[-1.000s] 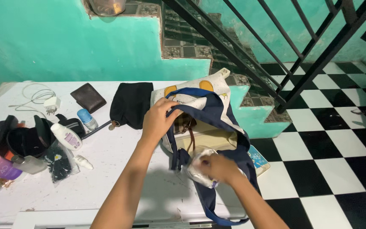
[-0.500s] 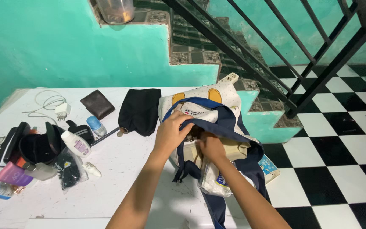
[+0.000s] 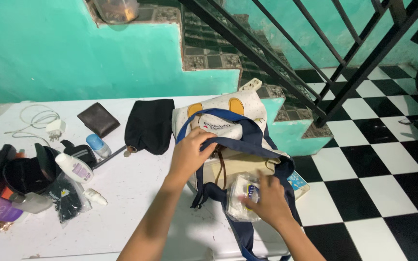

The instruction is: The person packs a tote bag at a table: they place a phone, wallet, pouches, and bottles into a black pouch and the tote bag, zip the pouch, and arrange items inside the bag. They handle each item one at a time, moving some aside to reach others.

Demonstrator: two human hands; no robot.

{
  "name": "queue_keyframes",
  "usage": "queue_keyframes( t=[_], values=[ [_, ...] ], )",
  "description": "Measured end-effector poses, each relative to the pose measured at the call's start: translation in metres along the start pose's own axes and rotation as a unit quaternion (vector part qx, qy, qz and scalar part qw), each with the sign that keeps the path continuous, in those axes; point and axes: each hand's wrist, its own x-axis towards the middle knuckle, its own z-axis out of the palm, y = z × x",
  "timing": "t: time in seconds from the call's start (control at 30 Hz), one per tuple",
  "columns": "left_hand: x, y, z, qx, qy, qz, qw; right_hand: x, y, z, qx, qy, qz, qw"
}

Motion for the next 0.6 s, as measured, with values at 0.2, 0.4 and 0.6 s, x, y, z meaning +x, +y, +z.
queue_keyframes(
  t=[0.2,0.4,0.6],
  values=[
    [-0.007,0.003,0.004,-0.017,-0.013,0.005,1.000,0.006,0.043,0.039,0.028,-0.118,0.085,0.989],
    [-0.013,0.007,-0.004,-0.008,0.001,0.016,1.000,0.018,0.014,0.062,0.337,0.119,0.052,0.933],
    [-0.029,0.025,0.006,0.024,0.016,0.094,0.995,0.107,-0.020,0.072,0.306,0.093,0.055,0.946]
  ],
)
